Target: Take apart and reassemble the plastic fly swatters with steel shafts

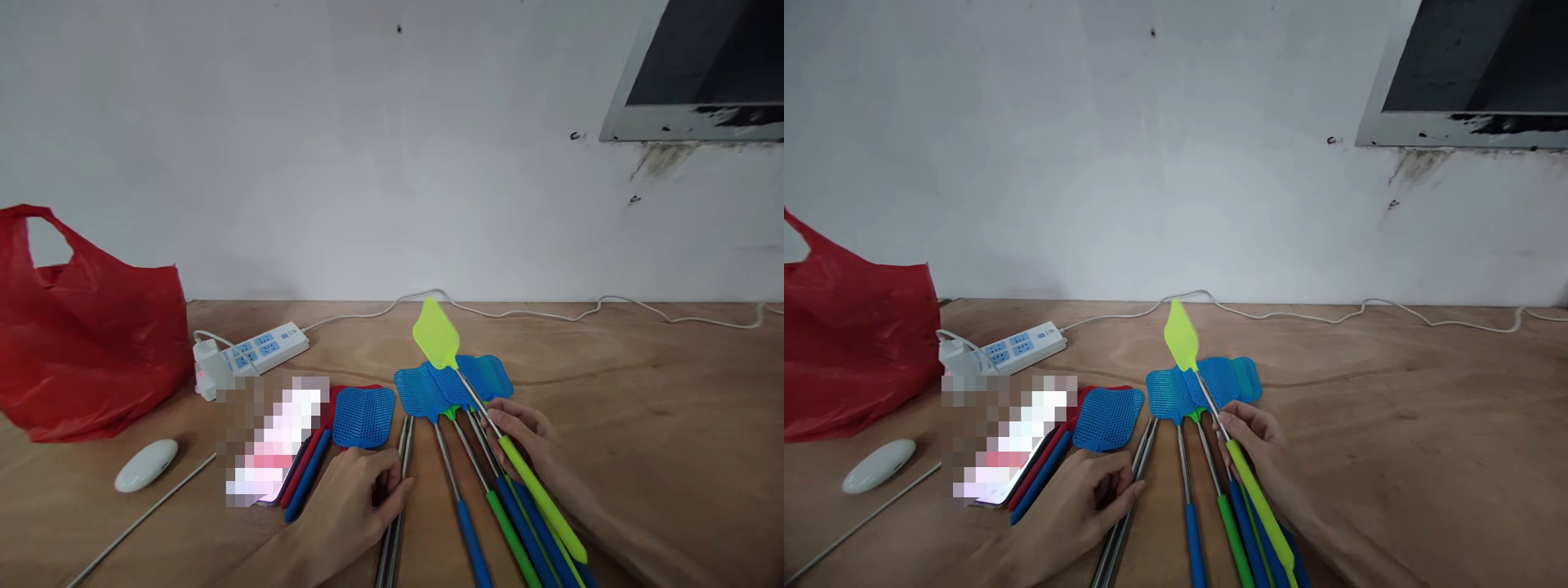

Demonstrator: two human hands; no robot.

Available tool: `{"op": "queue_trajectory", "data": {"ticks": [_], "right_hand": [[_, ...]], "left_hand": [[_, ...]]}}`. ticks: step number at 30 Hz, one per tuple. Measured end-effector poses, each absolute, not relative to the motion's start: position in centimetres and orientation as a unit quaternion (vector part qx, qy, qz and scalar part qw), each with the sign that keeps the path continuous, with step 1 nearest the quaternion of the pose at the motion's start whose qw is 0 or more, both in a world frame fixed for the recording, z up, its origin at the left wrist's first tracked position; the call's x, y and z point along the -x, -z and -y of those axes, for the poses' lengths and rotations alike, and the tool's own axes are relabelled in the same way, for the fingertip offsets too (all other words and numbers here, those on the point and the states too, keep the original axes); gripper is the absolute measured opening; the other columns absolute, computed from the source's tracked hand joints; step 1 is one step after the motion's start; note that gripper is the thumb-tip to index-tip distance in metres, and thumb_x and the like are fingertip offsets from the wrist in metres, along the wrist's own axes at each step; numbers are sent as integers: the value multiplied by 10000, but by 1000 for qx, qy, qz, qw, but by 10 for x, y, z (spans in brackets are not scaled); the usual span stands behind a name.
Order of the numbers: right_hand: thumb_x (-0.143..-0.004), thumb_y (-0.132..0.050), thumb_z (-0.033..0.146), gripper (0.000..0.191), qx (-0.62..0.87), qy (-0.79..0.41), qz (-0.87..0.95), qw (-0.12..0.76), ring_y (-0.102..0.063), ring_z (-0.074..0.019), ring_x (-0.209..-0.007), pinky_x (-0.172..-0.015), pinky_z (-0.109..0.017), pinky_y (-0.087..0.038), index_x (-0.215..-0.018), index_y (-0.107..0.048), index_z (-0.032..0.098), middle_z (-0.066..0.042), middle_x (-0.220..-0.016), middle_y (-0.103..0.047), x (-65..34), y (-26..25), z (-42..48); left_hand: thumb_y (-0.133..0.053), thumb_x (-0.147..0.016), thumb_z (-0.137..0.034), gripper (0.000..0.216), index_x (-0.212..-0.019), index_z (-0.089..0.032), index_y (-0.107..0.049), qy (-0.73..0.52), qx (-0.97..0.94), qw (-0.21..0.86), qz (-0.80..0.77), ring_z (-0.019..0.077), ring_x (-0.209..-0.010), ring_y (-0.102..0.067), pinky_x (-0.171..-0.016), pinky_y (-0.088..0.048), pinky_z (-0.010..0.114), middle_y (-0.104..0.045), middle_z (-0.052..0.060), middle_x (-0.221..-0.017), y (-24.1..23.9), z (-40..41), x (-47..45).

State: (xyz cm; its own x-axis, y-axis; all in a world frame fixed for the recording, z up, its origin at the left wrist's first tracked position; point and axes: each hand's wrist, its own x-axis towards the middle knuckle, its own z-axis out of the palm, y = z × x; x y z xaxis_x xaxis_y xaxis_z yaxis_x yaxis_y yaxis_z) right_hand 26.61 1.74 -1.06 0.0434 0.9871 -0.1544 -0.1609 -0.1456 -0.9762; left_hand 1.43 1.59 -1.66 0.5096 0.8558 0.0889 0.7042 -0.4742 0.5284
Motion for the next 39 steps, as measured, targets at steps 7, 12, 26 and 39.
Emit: {"op": "queue_trajectory", "data": {"ticks": [7,12,26,39], "right_hand": [[-783,-736,490,413,449,-611,375,533,-394,-65,-359,-322,-156,-299,-1060,-612,211,58,-550,-605,-267,6,-15],[-739,-766,558,413,438,-607,362,556,-420,-34,-358,-303,-138,-336,-811,-624,176,35,-637,-623,-263,4,-17],[-718,-837,451,349,382,-624,334,594,-667,-134,-578,-458,-182,-495,-784,-626,181,-42,-718,-733,-261,2,-18],[-626,-879,493,398,445,-595,287,604,-377,-28,-397,-355,-132,-335,-714,-690,154,73,-521,-473,-262,2,-16]], "left_hand": [[-525,-905,-324,294,-644,-202,-467,-190,-833,240,-462,117,-521,-462,-510,-281,240,-469,-49,-542,15,-16,-15],[-508,-926,-337,319,-641,-200,-466,-195,-830,249,-460,116,-518,-459,-506,-275,244,-467,-48,-545,14,-17,-15],[-398,-1012,-443,426,-659,-205,-418,-248,-814,273,-449,124,-541,-440,-532,-271,264,-424,-47,-583,7,-13,-16],[-444,-985,-410,365,-686,-202,-472,-211,-822,248,-467,135,-571,-487,-546,-290,265,-497,-34,-600,15,-15,-15]]}}
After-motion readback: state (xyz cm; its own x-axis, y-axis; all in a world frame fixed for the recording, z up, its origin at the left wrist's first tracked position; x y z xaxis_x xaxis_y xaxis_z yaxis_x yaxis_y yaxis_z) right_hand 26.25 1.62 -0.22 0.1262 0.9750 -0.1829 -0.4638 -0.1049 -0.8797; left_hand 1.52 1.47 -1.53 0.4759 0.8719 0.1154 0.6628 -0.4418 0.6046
